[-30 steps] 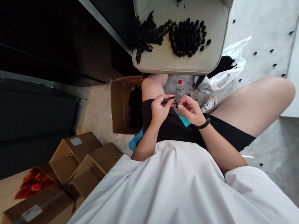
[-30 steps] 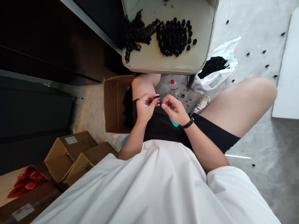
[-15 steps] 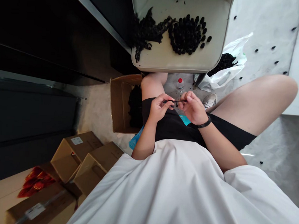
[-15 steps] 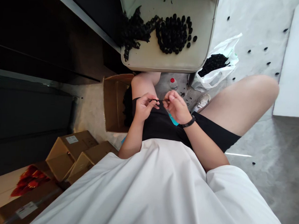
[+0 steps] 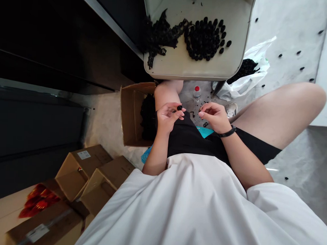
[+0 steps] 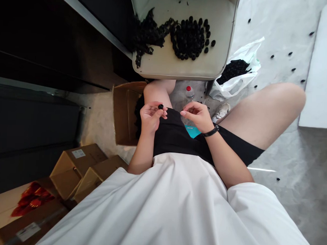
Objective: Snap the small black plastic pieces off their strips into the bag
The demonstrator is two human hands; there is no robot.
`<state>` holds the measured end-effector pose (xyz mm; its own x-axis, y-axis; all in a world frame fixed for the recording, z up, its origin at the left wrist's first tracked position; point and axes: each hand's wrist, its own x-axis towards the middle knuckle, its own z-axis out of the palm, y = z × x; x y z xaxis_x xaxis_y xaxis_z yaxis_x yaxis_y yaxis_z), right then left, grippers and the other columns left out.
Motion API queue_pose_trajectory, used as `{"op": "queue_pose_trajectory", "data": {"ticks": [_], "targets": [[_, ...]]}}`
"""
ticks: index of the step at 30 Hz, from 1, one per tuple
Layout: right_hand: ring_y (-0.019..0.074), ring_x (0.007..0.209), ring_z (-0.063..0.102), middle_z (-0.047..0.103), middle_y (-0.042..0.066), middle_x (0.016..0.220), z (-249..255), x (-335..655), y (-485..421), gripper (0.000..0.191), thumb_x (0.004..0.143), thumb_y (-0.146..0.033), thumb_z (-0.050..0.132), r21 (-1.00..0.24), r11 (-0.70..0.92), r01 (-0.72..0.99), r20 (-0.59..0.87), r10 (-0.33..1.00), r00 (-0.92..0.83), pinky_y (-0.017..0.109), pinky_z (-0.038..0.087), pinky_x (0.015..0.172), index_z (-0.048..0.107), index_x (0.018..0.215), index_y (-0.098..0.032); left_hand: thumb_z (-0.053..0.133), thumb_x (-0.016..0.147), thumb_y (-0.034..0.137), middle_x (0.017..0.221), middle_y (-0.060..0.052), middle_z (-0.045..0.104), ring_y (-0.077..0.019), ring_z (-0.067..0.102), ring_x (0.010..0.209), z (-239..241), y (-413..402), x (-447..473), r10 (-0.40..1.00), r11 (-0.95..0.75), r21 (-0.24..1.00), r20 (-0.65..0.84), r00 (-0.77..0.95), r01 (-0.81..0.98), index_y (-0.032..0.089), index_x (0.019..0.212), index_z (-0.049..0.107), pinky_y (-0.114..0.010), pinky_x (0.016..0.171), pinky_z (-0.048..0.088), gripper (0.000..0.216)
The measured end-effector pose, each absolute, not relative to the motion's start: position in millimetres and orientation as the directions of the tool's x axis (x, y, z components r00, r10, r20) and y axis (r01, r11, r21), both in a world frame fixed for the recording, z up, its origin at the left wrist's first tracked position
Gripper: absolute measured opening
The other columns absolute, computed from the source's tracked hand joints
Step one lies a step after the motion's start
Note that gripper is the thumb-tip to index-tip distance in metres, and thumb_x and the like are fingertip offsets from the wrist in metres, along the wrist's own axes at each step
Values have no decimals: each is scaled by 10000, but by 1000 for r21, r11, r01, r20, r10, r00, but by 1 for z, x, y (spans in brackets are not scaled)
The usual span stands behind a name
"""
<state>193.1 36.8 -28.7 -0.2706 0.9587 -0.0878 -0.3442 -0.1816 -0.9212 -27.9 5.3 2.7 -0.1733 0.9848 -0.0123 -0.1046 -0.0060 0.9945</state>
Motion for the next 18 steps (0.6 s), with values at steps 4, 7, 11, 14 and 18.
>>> {"op": "queue_pose_trajectory", "data": {"ticks": [4, 7, 11, 14, 18], "targets": [[164, 631, 686, 790, 22, 783, -30, 191, 38, 366, 677, -488, 1065, -897, -255, -361, -163, 950, -266, 315, 589, 591, 837, 824, -242, 998, 734, 607, 838, 4, 838, -139, 811, 694, 10, 4, -25, 987, -31, 988, 5, -164, -152, 222, 1021, 686, -173, 542, 617, 573], [151, 619, 704, 825, 33, 801, -26, 187, 37, 372, 688, -494, 1060, -836, -329, -439, -210, 931, -297, 293, 598, 591, 839, 830, -231, 1004, 714, 622, 839, 5, 840, -136, 800, 664, 11, 5, -24, 987, -39, 984, 11, -161, -176, 218, 980, 642, -178, 525, 614, 604], [148, 614, 720, 857, 50, 878, -21, 184, 36, 449, 665, -540, 1062, -770, -387, -507, -253, 915, -313, 288, 603, 583, 821, 867, -219, 991, 703, 665, 794, 22, 816, -124, 774, 624, 7, 6, -25, 982, 1, 985, -33, -184, -171, 217, 960, 598, -180, 511, 603, 650], [146, 639, 725, 845, 32, 876, -21, 184, 37, 474, 651, -559, 1064, -768, -372, -521, -255, 925, -283, 281, 606, 588, 810, 876, -227, 991, 694, 674, 760, 32, 791, -126, 768, 621, 4, 6, -26, 981, 34, 985, -65, -182, -170, 215, 964, 592, -179, 506, 595, 665], [134, 639, 700, 798, -3, 818, -23, 184, 37, 474, 662, -578, 1056, -775, -346, -530, -250, 936, -246, 275, 598, 593, 800, 877, -243, 987, 681, 692, 725, 47, 751, -125, 758, 615, 1, 6, -25, 983, 61, 985, -87, -159, -158, 216, 959, 592, -177, 491, 585, 678]]}}
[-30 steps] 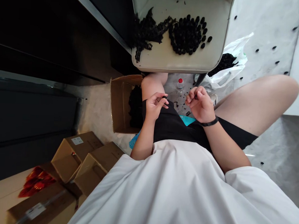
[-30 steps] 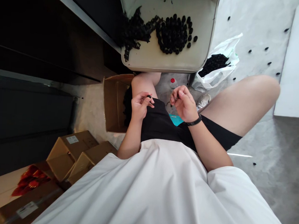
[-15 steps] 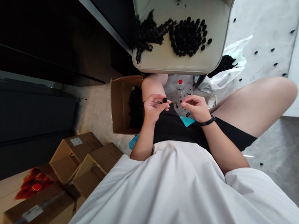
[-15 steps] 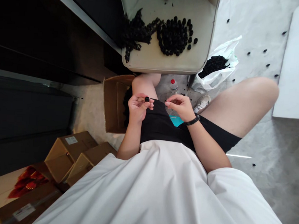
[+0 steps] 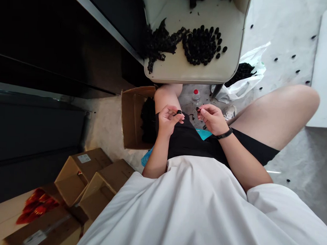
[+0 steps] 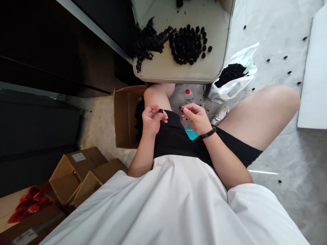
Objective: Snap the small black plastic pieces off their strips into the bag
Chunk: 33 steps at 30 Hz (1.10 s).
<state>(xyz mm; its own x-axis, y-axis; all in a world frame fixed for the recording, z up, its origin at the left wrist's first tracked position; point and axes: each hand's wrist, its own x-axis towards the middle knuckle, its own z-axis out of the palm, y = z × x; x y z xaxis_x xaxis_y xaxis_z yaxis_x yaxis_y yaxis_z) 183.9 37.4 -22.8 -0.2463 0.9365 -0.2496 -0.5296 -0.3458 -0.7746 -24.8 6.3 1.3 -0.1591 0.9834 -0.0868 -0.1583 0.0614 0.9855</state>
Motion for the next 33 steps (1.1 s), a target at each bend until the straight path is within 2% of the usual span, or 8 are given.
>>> {"op": "queue_pose_trajectory", "data": {"ticks": [4, 9, 17, 23, 29, 33], "targets": [[120, 630, 684, 794, -5, 839, -24, 183, 38, 489, 651, -559, 1065, -751, -361, -552, -267, 932, -246, 266, 583, 592, 787, 890, -237, 979, 703, 682, 725, 49, 735, -120, 751, 617, 0, 7, -23, 986, 61, 988, -82, -143, -145, 212, 962, 617, -170, 482, 575, 647], [108, 636, 676, 757, -26, 793, -25, 183, 38, 513, 677, -528, 1060, -754, -357, -551, -249, 932, -263, 248, 580, 607, 742, 940, -224, 930, 817, 607, 841, 1, 787, -121, 770, 689, 1, 5, -22, 990, 69, 989, -84, -113, -130, 205, 1084, 713, -173, 525, 603, 529], [133, 765, 738, 705, -71, 786, -32, 182, 40, 635, 688, -429, 1065, -738, -346, -579, -225, 935, -273, 220, 586, 647, 548, 1016, -264, 921, 826, 598, 853, -12, 775, -123, 760, 715, -3, 8, -20, 988, 105, 988, -116, -100, -110, 195, 1103, 736, -177, 534, 613, 523], [134, 756, 713, 767, -30, 877, -43, 182, 40, 578, 709, -367, 1040, -747, -360, -558, -224, 928, -299, 244, 574, 666, 599, 1069, -267, 942, 823, 549, 853, -25, 759, -135, 756, 743, -6, 9, -17, 986, 130, 983, -143, -90, -131, 185, 1098, 747, -196, 553, 635, 496], [156, 807, 703, 779, 5, 924, -44, 185, 40, 491, 705, -351, 1010, -788, -373, -489, -239, 918, -315, 268, 540, 687, 658, 1033, -256, 987, 768, 476, 1014, -44, 766, -125, 749, 771, -8, 11, -14, 982, 131, 978, -150, -112, -161, 195, 1046, 715, -189, 537, 623, 479], [162, 786, 682, 768, 15, 890, -44, 185, 41, 424, 726, -381, 988, -813, -385, -437, -255, 910, -328, 286, 524, 694, 675, 974, -241, 981, 769, 494, 1018, -46, 793, -127, 743, 745, -8, 13, -14, 979, 143, 977, -163, -124, -158, 219, 1191, 718, -205, 536, 625, 568]]}}
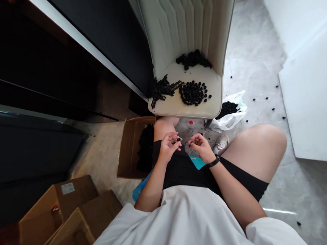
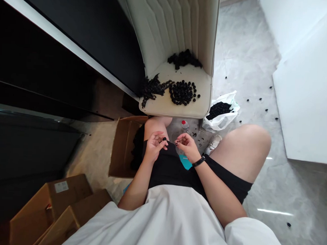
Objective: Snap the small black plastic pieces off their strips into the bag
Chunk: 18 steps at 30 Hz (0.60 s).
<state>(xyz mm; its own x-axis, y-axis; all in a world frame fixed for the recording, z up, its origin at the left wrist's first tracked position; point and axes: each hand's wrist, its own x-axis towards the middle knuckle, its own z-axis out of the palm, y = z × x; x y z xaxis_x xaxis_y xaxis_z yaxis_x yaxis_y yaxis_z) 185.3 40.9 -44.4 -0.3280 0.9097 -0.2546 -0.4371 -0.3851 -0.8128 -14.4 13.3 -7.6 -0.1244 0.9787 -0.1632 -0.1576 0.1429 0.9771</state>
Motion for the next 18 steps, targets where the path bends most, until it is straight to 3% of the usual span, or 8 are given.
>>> {"op": "queue_pose_trajectory", "data": {"ticks": [2, 8, 11, 15, 18], "targets": [[165, 775, 676, 772, 21, 886, -45, 185, 41, 410, 736, -395, 980, -819, -396, -416, -263, 903, -341, 291, 515, 688, 681, 969, -237, 965, 779, 539, 995, -59, 807, -132, 739, 729, -8, 14, -15, 975, 157, 976, -177, -132, -149, 206, 1206, 740, -219, 542, 628, 586], [185, 802, 691, 784, 35, 899, -49, 181, 41, 386, 745, -396, 952, -847, -389, -363, -265, 900, -346, 318, 530, 731, 713, 1002, -236, 964, 738, 640, 829, -58, 772, -145, 731, 697, -12, 21, -18, 965, 166, 980, -184, -184, -112, 159, 933, 761, -238, 559, 615, 557], [186, 801, 690, 776, 31, 887, -53, 179, 41, 353, 758, -389, 932, -865, -376, -332, -256, 900, -354, 332, 539, 766, 709, 984, -235, 948, 769, 615, 880, -68, 788, -141, 722, 690, -13, 37, -23, 968, 134, 989, -144, -206, -65, 164, 1011, 774, -248, 575, 609, 541], [181, 783, 668, 757, 27, 864, -57, 176, 43, 325, 748, -387, 916, -885, -360, -296, -245, 900, -361, 337, 535, 769, 691, 924, -232, 903, 849, 529, 1072, -110, 830, -164, 753, 786, -8, 85, -32, 972, 18, 997, 0, -234, 72, 196, 1213, 758, -265, 635, 608, 514], [180, 788, 659, 755, 28, 874, -58, 176, 44, 291, 758, -370, 891, -898, -353, -262, -242, 895, -375, 333, 528, 765, 684, 909, -230, 836, 931, 474, 1083, -115, 821, -202, 763, 941, -3, 141, -36, 947, -89, 960, 164, -274, 266, 198, 1110, 795, -293, 745, 614, 331]]}}
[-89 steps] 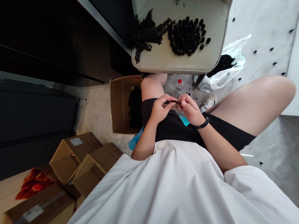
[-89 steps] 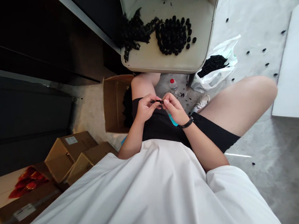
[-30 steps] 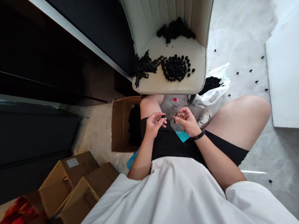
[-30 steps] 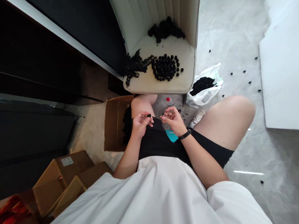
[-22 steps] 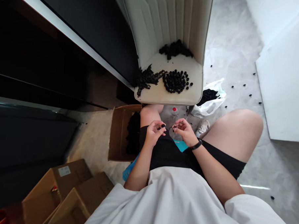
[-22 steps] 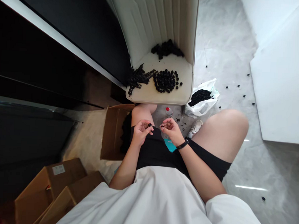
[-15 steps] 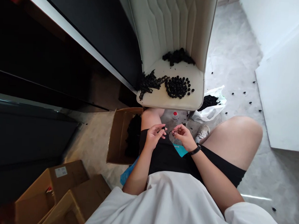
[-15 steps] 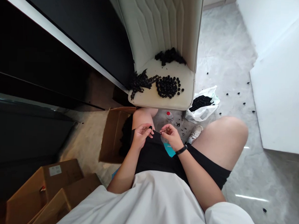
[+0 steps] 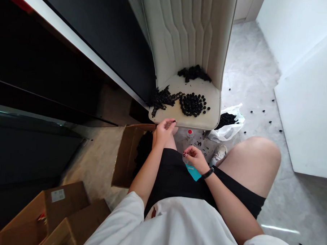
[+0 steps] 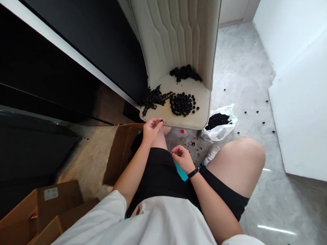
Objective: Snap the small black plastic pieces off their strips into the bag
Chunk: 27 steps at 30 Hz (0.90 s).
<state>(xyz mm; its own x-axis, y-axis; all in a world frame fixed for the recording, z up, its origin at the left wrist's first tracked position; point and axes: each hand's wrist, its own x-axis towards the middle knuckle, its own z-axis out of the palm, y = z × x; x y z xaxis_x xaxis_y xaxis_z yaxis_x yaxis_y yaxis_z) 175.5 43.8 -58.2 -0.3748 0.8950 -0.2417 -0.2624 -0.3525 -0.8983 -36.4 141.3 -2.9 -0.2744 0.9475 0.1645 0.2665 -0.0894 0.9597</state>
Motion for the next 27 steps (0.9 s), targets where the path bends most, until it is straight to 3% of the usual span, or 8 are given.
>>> {"op": "queue_pose_trajectory", "data": {"ticks": [4, 8, 12, 14, 18, 21, 27], "targets": [[178, 790, 657, 757, 30, 882, -60, 175, 43, 256, 783, -356, 864, -906, -349, -240, -238, 889, -392, 326, 518, 761, 689, 917, -225, 819, 958, 399, 1139, -110, 746, -166, 654, 839, -3, 222, -35, 888, -219, 832, 386, -249, 509, 203, 1061, 831, -307, 750, 567, 222], [158, 739, 627, 722, 12, 834, -66, 174, 41, 254, 803, -381, 859, -901, -365, -233, -257, 884, -390, 308, 487, 718, 700, 918, -220, 800, 969, 320, 1105, -108, 679, -196, 634, 923, -14, 275, -30, 857, -250, 752, 465, -223, 609, 211, 1097, 857, -346, 875, 567, 178], [157, 739, 636, 742, 19, 857, -68, 173, 40, 289, 802, -412, 874, -892, -391, -227, -279, 871, -405, 305, 494, 714, 705, 937, -221, 810, 962, 303, 1093, -104, 635, -211, 619, 969, -27, 292, -27, 873, -244, 729, 452, -182, 640, 205, 1142, 856, -354, 922, 544, 209], [164, 769, 656, 758, 28, 884, -67, 173, 41, 315, 800, -432, 884, -889, -396, -230, -280, 868, -411, 311, 515, 740, 711, 956, -220, 821, 961, 336, 1136, -104, 621, -188, 592, 924, -32, 290, -29, 876, -232, 756, 436, -207, 612, 201, 1271, 815, -333, 900, 536, 339], [158, 738, 633, 723, 8, 821, -66, 174, 42, 365, 795, -490, 911, -899, -386, -207, -283, 873, -397, 307, 509, 713, 720, 952, -221, 778, 988, 556, 1163, -84, 619, -143, 514, 790, -33, 266, -34, 855, -199, 862, 385, -347, 466, 213, 1485, 639, -297, 819, 512, 620], [154, 714, 613, 700, -1, 791, -67, 174, 41, 398, 781, -520, 927, -905, -385, -182, -291, 872, -394, 301, 494, 690, 721, 944, -220, 727, 995, 660, 1112, -71, 640, -155, 563, 845, -28, 230, -37, 880, -183, 905, 325, -346, 385, 219, 1374, 659, -288, 843, 513, 586], [156, 687, 599, 690, -7, 767, -68, 171, 41, 432, 772, -560, 930, -923, -354, -153, -276, 883, -379, 299, 464, 665, 722, 935, -218, 656, 1044, 621, 1077, -84, 752, -200, 695, 990, -19, 139, -34, 934, -101, 938, 204, -293, 330, 216, 1133, 759, -309, 933, 553, 427]]}}
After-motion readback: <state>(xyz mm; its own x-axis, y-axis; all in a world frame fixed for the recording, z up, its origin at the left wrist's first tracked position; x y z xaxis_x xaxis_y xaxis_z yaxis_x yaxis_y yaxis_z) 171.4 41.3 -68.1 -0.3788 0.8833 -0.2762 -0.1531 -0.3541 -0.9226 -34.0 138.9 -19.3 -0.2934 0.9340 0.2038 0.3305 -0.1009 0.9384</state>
